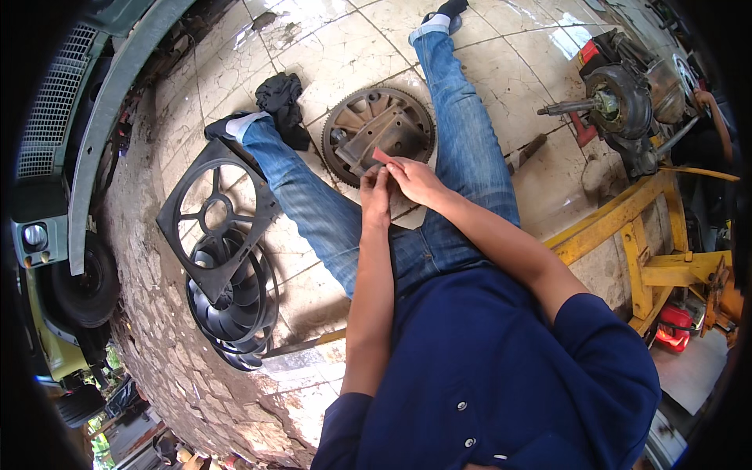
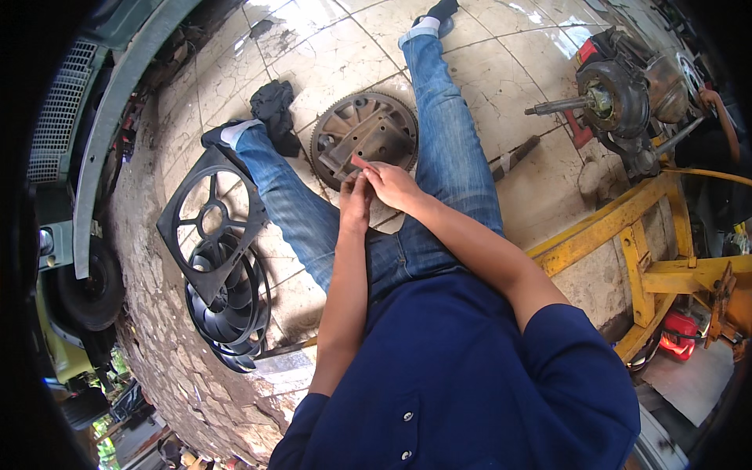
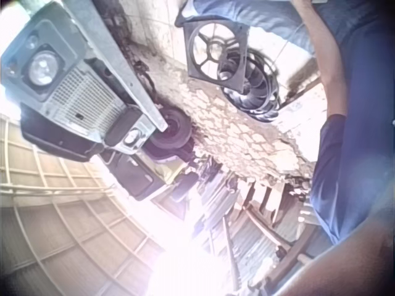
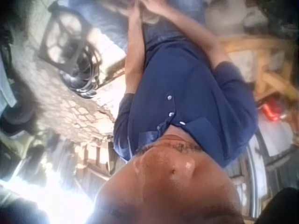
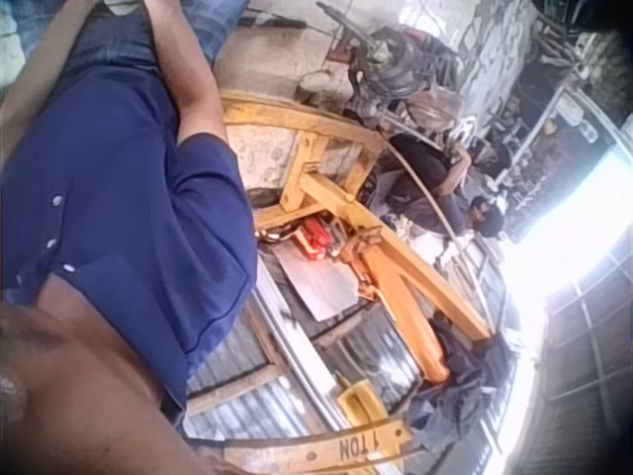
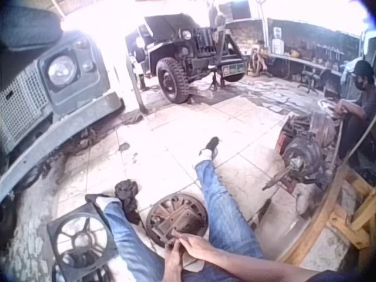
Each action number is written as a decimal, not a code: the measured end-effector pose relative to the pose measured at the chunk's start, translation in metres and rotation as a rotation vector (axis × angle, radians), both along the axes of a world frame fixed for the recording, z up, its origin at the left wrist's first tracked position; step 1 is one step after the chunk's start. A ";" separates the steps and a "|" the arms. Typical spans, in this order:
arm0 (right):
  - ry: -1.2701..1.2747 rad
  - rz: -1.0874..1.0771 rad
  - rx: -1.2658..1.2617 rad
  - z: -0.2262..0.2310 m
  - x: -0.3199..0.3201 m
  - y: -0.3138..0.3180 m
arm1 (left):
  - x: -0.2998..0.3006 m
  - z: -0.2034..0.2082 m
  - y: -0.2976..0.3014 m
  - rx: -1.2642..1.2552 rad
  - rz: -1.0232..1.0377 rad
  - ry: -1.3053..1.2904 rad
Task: The person sits on the floor and scrubs a metal mechanical part with a red abrasive pad, then wipes it with a white cloth. The person continues to clean the part's surface and edges.
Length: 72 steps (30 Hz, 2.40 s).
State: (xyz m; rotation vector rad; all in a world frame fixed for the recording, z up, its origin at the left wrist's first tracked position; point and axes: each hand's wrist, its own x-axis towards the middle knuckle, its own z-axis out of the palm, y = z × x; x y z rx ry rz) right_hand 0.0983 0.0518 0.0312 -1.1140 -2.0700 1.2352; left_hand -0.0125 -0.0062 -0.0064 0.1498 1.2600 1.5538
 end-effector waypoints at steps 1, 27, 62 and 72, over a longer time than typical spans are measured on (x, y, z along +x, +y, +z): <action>0.020 0.017 0.048 0.001 -0.001 -0.003 | -0.004 0.001 0.000 0.013 0.031 -0.013; -0.123 -0.003 -0.121 -0.009 0.004 0.009 | 0.000 -0.012 0.000 -0.065 -0.113 0.393; -0.212 -0.035 -0.161 -0.013 0.006 0.013 | 0.001 -0.009 0.000 -0.081 -0.118 0.349; -0.218 -0.024 -0.190 -0.010 0.007 0.014 | 0.006 0.007 0.000 -0.063 -0.108 0.189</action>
